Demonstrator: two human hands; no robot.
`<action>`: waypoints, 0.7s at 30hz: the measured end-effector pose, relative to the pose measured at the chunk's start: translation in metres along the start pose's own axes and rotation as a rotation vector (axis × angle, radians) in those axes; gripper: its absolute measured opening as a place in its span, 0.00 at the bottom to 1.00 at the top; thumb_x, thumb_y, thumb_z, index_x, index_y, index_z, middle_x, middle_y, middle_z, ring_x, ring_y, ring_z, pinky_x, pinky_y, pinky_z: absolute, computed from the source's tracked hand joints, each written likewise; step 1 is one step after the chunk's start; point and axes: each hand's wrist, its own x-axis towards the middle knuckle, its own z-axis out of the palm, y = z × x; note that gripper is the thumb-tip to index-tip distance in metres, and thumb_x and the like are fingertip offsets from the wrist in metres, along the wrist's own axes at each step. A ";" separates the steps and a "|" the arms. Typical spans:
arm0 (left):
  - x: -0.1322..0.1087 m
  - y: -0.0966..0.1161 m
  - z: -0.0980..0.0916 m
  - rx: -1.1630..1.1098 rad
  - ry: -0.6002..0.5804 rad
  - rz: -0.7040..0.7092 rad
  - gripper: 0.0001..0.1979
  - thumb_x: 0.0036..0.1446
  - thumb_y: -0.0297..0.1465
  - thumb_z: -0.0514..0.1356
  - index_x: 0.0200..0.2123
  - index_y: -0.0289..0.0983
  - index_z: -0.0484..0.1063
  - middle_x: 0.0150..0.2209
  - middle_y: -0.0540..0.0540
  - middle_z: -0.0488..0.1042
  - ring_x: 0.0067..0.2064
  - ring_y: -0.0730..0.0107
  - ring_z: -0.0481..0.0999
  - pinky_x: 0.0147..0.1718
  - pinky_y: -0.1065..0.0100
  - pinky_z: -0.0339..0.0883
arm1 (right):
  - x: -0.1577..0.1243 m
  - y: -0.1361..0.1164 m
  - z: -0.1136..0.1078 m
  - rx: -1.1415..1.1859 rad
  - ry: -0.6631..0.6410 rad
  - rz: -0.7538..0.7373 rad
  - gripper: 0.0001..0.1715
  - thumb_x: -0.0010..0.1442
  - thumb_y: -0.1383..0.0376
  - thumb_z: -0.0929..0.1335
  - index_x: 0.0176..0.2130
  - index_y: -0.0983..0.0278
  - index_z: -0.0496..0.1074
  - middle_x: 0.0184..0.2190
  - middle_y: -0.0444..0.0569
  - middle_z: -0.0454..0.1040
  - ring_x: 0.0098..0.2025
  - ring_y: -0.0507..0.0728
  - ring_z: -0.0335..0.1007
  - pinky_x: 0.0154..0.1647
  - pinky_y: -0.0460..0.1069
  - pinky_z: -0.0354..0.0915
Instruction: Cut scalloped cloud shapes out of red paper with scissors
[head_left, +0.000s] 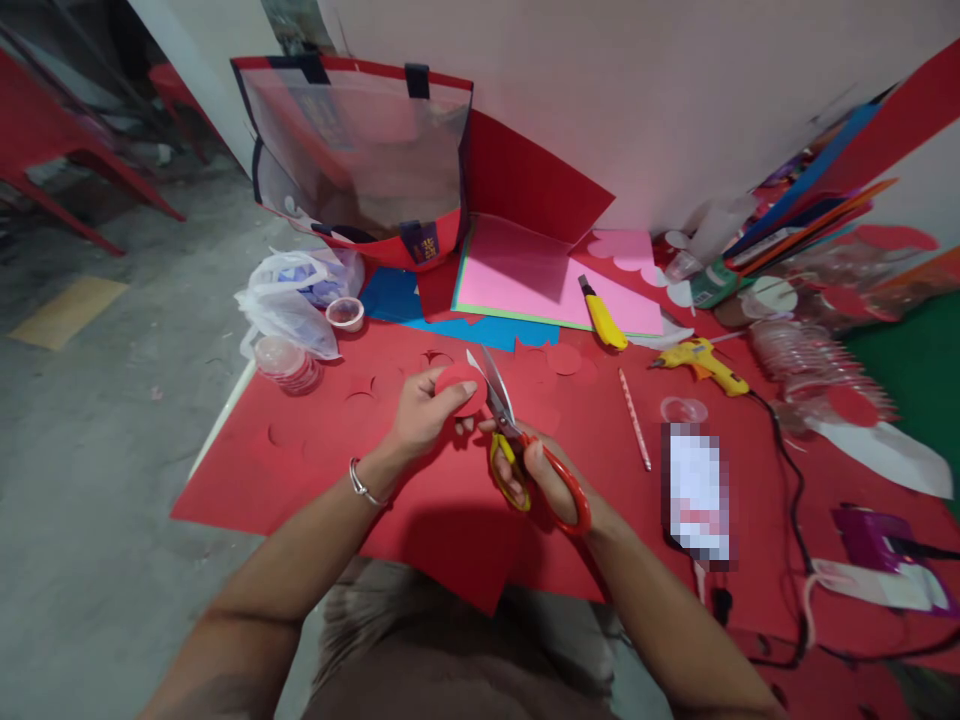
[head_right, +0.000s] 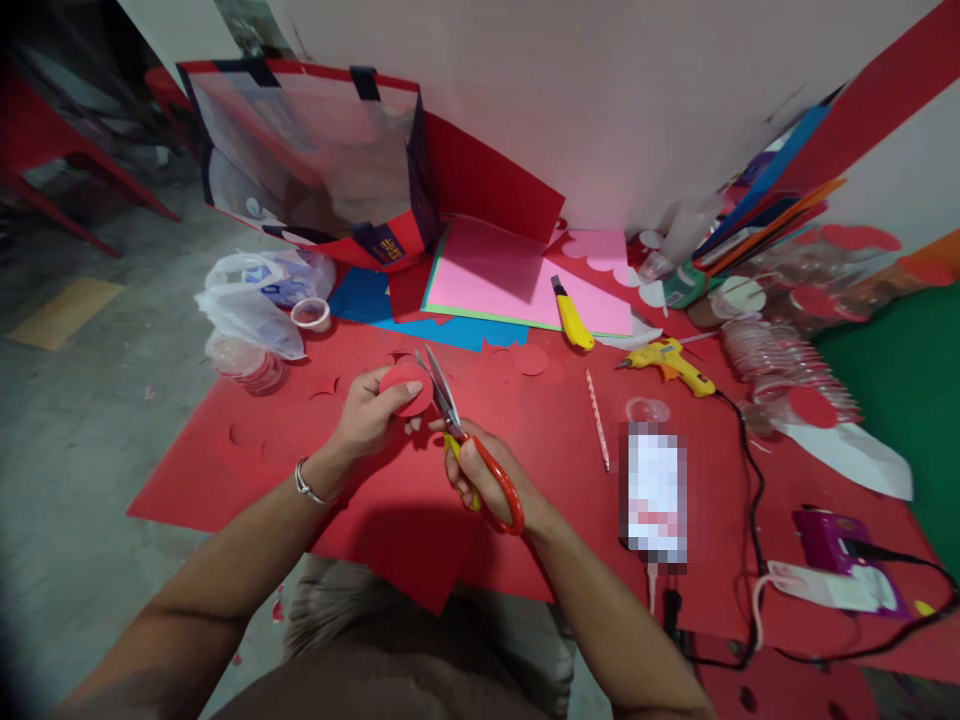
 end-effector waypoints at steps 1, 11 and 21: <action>0.000 -0.001 0.000 -0.001 -0.001 0.000 0.20 0.55 0.44 0.75 0.23 0.37 0.76 0.16 0.48 0.74 0.17 0.72 0.71 0.20 0.70 0.66 | 0.000 0.000 0.000 -0.017 0.002 0.002 0.38 0.78 0.34 0.64 0.65 0.59 0.74 0.33 0.42 0.68 0.23 0.50 0.58 0.23 0.48 0.63; -0.003 -0.003 0.003 -0.005 -0.006 -0.047 0.19 0.54 0.43 0.75 0.22 0.37 0.77 0.19 0.46 0.77 0.18 0.72 0.72 0.19 0.70 0.66 | -0.002 -0.004 0.001 -0.105 0.038 0.042 0.42 0.75 0.31 0.65 0.65 0.60 0.73 0.33 0.43 0.67 0.25 0.52 0.61 0.23 0.48 0.62; -0.003 -0.015 -0.002 -0.051 -0.022 -0.044 0.17 0.59 0.41 0.74 0.25 0.37 0.77 0.22 0.46 0.78 0.21 0.69 0.77 0.21 0.70 0.68 | -0.003 -0.002 0.001 -0.144 0.048 0.040 0.43 0.75 0.31 0.64 0.66 0.61 0.73 0.32 0.42 0.67 0.24 0.52 0.61 0.23 0.48 0.61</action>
